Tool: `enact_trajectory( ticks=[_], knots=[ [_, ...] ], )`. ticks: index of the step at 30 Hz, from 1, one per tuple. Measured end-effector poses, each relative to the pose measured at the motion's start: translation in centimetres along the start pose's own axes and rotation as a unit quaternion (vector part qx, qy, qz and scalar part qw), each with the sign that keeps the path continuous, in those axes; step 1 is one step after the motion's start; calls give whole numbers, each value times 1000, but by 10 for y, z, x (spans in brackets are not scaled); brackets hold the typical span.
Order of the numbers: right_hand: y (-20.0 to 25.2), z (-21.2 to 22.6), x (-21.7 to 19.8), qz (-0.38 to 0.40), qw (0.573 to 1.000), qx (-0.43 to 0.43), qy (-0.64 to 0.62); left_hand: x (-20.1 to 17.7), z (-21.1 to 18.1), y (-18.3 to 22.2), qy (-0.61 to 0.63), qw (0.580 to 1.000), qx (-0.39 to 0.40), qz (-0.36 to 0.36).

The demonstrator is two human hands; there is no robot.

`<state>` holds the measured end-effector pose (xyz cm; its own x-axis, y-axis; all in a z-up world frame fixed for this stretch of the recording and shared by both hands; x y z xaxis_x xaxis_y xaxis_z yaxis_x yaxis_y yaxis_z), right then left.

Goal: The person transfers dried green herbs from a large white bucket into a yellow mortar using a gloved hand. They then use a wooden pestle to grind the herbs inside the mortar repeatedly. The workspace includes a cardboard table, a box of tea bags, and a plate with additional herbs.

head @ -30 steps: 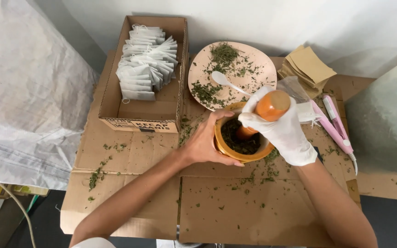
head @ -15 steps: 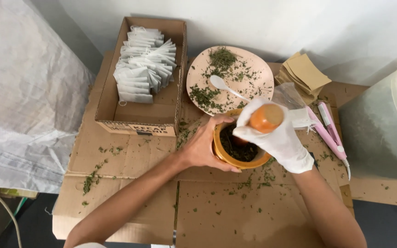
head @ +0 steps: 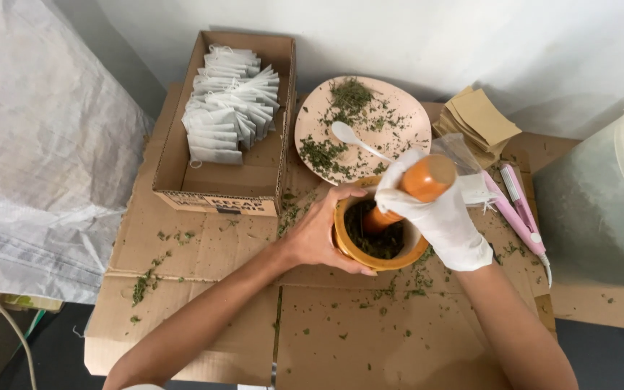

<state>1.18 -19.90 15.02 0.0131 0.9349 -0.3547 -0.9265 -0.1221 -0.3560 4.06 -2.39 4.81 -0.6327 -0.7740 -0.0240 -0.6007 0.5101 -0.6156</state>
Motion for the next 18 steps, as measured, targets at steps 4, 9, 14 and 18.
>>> enact_trajectory(
  ticks=[4, 9, 14, 18],
  knots=[
    [1, 10, 10, 8, 1000, 17, 6, -4, -1, -1, 5, 1000, -4, 1],
    [6, -6, 6, 20, 1000, -2, -16, -1, -5, 0, 8, 1000, -7, -5],
    [-17, 30, -7, 79, 996, -33, -12, 0, -6, -1, 5, 1000, -24, -9],
    [0, -12, 8, 31, 997, -16, -69, 0, -8, -6, 9, 1000, -25, -10]
  ],
)
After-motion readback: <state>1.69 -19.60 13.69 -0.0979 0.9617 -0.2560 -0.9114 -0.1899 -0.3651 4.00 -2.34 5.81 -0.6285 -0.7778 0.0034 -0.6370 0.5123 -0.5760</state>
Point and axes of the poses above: each hand's wrist, its own y-axis away from the middle knuckle, its own x-axis out of the palm, z = x × y, the point moved 4 cm from there along -y, towards the middle knuckle, and after that the axes turned 14 degrees about y, right-handed, at the moved point
